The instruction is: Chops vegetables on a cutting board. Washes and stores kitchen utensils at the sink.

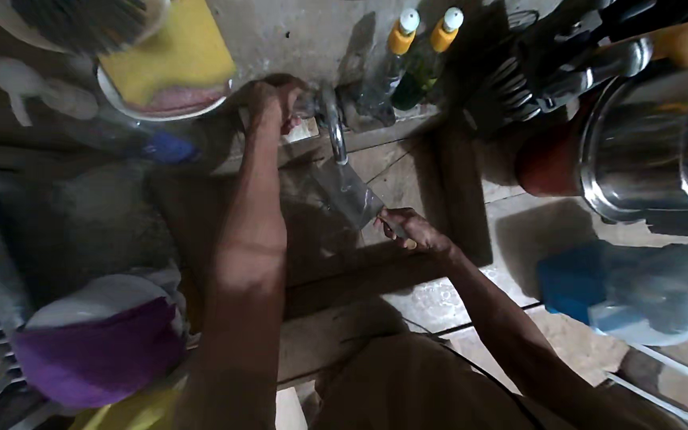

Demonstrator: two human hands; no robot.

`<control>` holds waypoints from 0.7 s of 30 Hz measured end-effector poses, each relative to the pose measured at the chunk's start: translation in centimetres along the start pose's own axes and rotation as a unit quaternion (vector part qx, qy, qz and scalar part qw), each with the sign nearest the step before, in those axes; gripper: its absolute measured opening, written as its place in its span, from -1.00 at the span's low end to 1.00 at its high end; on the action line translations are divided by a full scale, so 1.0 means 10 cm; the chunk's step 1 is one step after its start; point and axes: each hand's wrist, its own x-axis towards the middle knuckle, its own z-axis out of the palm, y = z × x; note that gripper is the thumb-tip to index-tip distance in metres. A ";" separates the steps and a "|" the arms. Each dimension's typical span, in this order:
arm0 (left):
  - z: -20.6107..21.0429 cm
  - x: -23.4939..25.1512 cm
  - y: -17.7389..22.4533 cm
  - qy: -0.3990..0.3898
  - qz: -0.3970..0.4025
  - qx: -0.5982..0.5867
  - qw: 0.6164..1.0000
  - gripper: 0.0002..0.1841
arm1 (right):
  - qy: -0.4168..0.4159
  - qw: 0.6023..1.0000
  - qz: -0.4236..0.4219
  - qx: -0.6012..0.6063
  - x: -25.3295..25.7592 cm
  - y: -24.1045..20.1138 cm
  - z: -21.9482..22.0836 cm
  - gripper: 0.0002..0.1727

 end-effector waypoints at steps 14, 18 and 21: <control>0.34 -0.77 -0.93 0.141 0.201 -0.096 0.965 -0.60 | 0.148 0.906 -0.124 -0.376 -0.76 0.36 0.15 -0.56; 0.40 -1.78 -1.75 0.200 0.125 -0.089 0.968 -0.67 | 0.144 0.882 -0.142 -0.427 -0.77 0.38 0.29 -0.53; 0.45 -2.47 -2.28 0.163 0.074 -0.116 0.977 -0.64 | 0.134 0.858 -0.157 -0.470 -0.73 0.23 0.45 -0.50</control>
